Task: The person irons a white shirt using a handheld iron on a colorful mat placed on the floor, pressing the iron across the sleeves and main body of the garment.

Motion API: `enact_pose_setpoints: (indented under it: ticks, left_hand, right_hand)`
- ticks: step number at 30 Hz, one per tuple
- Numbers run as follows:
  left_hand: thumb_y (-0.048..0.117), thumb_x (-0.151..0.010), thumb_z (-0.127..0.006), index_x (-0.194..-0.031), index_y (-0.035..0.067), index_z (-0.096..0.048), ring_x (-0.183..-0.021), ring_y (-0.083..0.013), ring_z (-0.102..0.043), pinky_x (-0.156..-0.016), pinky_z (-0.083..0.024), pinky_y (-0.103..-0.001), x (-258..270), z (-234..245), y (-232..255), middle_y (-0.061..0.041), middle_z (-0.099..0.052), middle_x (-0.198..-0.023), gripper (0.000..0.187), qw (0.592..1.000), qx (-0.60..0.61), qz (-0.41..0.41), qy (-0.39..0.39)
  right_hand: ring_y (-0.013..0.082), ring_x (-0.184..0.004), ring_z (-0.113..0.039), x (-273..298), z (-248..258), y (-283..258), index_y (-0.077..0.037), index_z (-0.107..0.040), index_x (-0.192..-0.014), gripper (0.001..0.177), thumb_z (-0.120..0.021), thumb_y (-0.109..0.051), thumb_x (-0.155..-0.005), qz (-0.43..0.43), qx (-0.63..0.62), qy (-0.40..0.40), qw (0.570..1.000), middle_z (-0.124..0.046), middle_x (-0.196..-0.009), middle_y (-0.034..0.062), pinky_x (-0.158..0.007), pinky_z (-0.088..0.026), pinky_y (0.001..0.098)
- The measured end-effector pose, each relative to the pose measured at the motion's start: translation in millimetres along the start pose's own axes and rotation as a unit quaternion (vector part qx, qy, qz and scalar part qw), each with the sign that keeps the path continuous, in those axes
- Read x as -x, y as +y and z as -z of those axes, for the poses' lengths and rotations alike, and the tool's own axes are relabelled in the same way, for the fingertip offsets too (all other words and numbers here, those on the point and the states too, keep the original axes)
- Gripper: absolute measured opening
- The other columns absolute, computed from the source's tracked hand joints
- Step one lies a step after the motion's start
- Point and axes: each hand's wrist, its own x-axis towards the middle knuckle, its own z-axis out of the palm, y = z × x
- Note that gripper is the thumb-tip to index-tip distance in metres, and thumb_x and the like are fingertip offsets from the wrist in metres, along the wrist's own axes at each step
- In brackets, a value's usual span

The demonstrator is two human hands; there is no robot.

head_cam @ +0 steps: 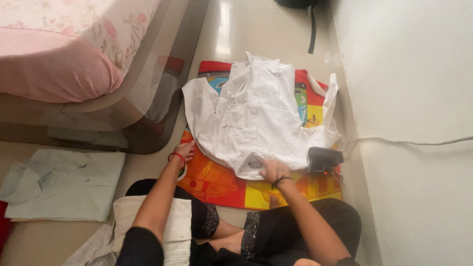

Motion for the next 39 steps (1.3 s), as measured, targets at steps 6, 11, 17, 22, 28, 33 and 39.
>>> enact_pose_setpoints:
  ticks: [6,11,17,22,28,33,39]
  left_hand:
    - [0.044,-0.075,-0.085,-0.132,0.006,-0.066,-0.107,-0.0292,-0.069,-0.088,-0.057,-0.042,-18,-50,24,-0.012,-0.071,-0.124,0.071,0.959,0.279,0.025,0.045]
    - [0.037,-0.08,-0.088,-0.134,-0.004,-0.06,-0.12,-0.0279,-0.061,-0.103,-0.048,-0.038,-42,-58,52,-0.014,-0.065,-0.137,0.073,0.956,0.283,-0.044,0.056]
    - [0.024,-0.087,-0.081,-0.133,-0.006,-0.063,-0.114,-0.0256,-0.064,-0.101,-0.05,-0.035,-30,-26,50,-0.017,-0.067,-0.133,0.058,0.838,0.302,-0.41,0.197]
    - [0.02,-0.087,-0.069,-0.137,0.008,-0.064,-0.11,-0.0353,-0.064,-0.095,-0.051,-0.047,35,13,38,-0.019,-0.067,-0.127,0.052,0.895,-0.05,-0.227,0.381]
    - [0.005,-0.079,-0.061,-0.132,0.01,-0.062,-0.127,-0.0362,-0.056,-0.103,-0.045,-0.054,55,-21,60,-0.013,-0.059,-0.135,0.054,0.655,-0.349,-0.544,0.392]
    - [0.01,-0.081,-0.068,-0.12,0.01,-0.065,-0.128,-0.0355,-0.052,-0.109,-0.04,-0.053,-6,-59,100,-0.013,-0.06,-0.131,0.039,0.639,-0.388,-0.604,0.278]
    - [0.019,-0.08,-0.063,-0.117,0.021,-0.069,-0.131,-0.0353,-0.052,-0.104,-0.04,-0.054,-137,-101,141,-0.011,-0.061,-0.138,0.037,0.572,-0.54,-0.549,0.283]
  right_hand:
    - [0.0344,-0.114,-0.062,-6,-89,-1,-0.013,-0.063,-0.117,0.037,-0.067,-0.036,-0.089,0.068,0.083,-0.005,0.994,-0.066,-0.117,0.0143,-0.089,-0.052,0.0502]
    - [0.033,-0.11,-0.063,-37,-118,12,-0.013,-0.059,-0.128,0.034,-0.056,-0.023,-0.095,0.074,0.166,0.053,0.982,-0.066,-0.114,0.014,-0.08,-0.055,0.049]
    - [0.0342,-0.097,-0.071,-15,-73,2,-0.017,-0.065,-0.125,0.03,-0.057,-0.027,-0.099,0.104,0.138,-0.076,0.982,-0.074,-0.102,0.0159,-0.08,-0.057,0.0465]
    - [0.031,-0.104,-0.071,-17,-83,15,-0.019,-0.07,-0.121,0.029,-0.066,-0.023,-0.092,0.093,0.17,-0.212,0.958,-0.074,-0.109,0.0143,-0.084,-0.057,0.0445]
    - [0.0263,-0.113,-0.07,-31,-88,12,-0.014,-0.077,-0.117,0.046,-0.085,-0.031,-0.075,0.128,0.228,-0.305,0.916,-0.073,-0.12,0.0087,-0.092,-0.057,0.0404]
    - [0.0275,-0.112,-0.07,-28,-77,5,-0.012,-0.073,-0.118,0.065,-0.08,-0.063,-0.078,0.079,0.167,-0.319,0.93,-0.074,-0.118,0.0109,-0.093,-0.056,0.0403]
    - [0.0279,-0.11,-0.07,-44,-88,11,-0.009,-0.079,-0.107,0.063,-0.081,-0.064,-0.076,0.086,0.168,-0.352,0.917,-0.074,-0.118,0.0118,-0.09,-0.056,0.0404]
